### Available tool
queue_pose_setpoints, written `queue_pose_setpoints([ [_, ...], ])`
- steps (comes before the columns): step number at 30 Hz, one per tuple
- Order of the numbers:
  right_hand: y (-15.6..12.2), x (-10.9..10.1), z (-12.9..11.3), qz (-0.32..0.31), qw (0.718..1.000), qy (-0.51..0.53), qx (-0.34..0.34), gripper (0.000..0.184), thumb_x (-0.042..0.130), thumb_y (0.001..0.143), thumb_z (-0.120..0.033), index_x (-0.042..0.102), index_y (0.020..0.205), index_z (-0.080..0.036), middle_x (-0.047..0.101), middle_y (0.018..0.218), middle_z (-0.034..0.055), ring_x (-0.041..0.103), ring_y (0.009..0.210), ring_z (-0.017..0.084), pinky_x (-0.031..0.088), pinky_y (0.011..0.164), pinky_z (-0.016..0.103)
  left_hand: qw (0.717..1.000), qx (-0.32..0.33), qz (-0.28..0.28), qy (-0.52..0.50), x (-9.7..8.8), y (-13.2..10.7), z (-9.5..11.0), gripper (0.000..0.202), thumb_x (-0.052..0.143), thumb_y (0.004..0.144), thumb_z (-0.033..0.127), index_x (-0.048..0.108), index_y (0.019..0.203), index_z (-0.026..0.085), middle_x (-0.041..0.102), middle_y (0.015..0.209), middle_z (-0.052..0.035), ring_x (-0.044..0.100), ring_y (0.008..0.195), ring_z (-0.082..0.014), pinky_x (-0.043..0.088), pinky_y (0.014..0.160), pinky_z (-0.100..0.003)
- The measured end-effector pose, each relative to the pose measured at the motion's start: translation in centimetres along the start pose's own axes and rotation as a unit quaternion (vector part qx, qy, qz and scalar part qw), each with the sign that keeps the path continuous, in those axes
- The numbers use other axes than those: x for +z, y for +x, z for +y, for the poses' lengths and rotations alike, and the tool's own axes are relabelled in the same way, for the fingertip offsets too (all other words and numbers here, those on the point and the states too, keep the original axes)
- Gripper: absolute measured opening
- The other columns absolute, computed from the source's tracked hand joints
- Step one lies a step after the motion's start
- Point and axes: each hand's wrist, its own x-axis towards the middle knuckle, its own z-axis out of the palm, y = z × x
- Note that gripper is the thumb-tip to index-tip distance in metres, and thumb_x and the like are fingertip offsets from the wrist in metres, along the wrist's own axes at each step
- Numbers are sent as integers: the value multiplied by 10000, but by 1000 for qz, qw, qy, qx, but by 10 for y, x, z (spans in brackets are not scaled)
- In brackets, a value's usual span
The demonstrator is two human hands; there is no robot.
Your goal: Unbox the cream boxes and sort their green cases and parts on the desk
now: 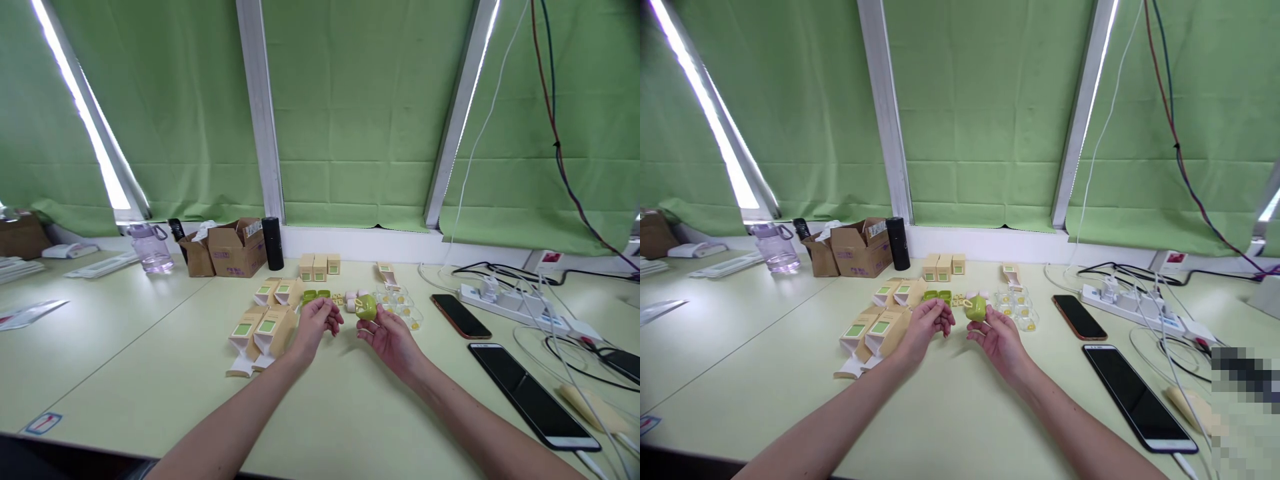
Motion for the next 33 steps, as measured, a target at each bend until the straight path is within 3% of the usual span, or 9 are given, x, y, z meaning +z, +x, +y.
queue_pose_setpoints([
  [5, 2, -1, -1, 0, 999, -30, -23, 364, 888, 745, -478, 718, 903, -197, 738, 936, 32, 678, 772, 166, 562, 679, 305, 1000, 15, 1, 13, 1, 0, 0, 423, 703, 843, 553, 587, 774, 152, 666, 693, -52, 575, 536, -120, 467, 526, -259],
  [9, 3, -3, -1, 29, 974, -194, -118, 395, 842, 783, -511, 693, 975, -200, 707, 917, 39, 664, 776, 181, 575, 689, 334, 996, 70, 9, 47, 3, 0, 1, 380, 720, 847, 515, 619, 835, 148, 672, 779, -63, 592, 633, -134, 504, 558, -262],
  [12, 2, -6, -2, 47, 900, -374, -218, 339, 773, 860, -470, 673, 1059, -215, 692, 992, 65, 668, 865, 213, 592, 738, 369, 987, 122, 11, 104, 5, -4, 3, 328, 682, 898, 466, 652, 971, 147, 689, 905, -85, 618, 720, -148, 540, 614, -274],
  [17, -4, -11, -2, -10, 696, -605, -387, 247, 594, 989, -266, 624, 1231, -234, 627, 1196, 121, 655, 1060, 258, 602, 855, 424, 948, 215, -23, 233, 10, -14, 6, 249, 617, 962, 364, 660, 1129, 185, 713, 1103, -114, 684, 953, -202, 579, 802, -326],
  [20, -5, -11, -1, -38, 614, -657, -436, 314, 535, 1006, -185, 572, 1316, -225, 623, 1204, 135, 657, 1100, 263, 610, 889, 427, 921, 248, -42, 298, 13, -17, 4, 274, 622, 959, 330, 652, 1195, 195, 724, 1137, -113, 690, 878, -189, 586, 795, -338],
  [25, -3, -10, 0, -52, 550, -699, -453, 360, 503, 1015, -154, 528, 1371, -202, 628, 1211, 155, 666, 1104, 277, 626, 847, 414, 907, 260, -55, 328, 10, -15, -2, 288, 617, 963, 301, 650, 1228, 194, 742, 1139, -105, 706, 868, -191, 595, 801, -347],
  [33, -4, -10, -1, -61, 512, -741, -431, 422, 469, 1021, -152, 473, 1439, -206, 628, 1239, 169, 676, 1094, 290, 618, 824, 416, 901, 259, -69, 340, 9, -17, 1, 288, 606, 963, 264, 670, 1237, 203, 748, 1134, -103, 708, 884, -209, 576, 849, -374],
])
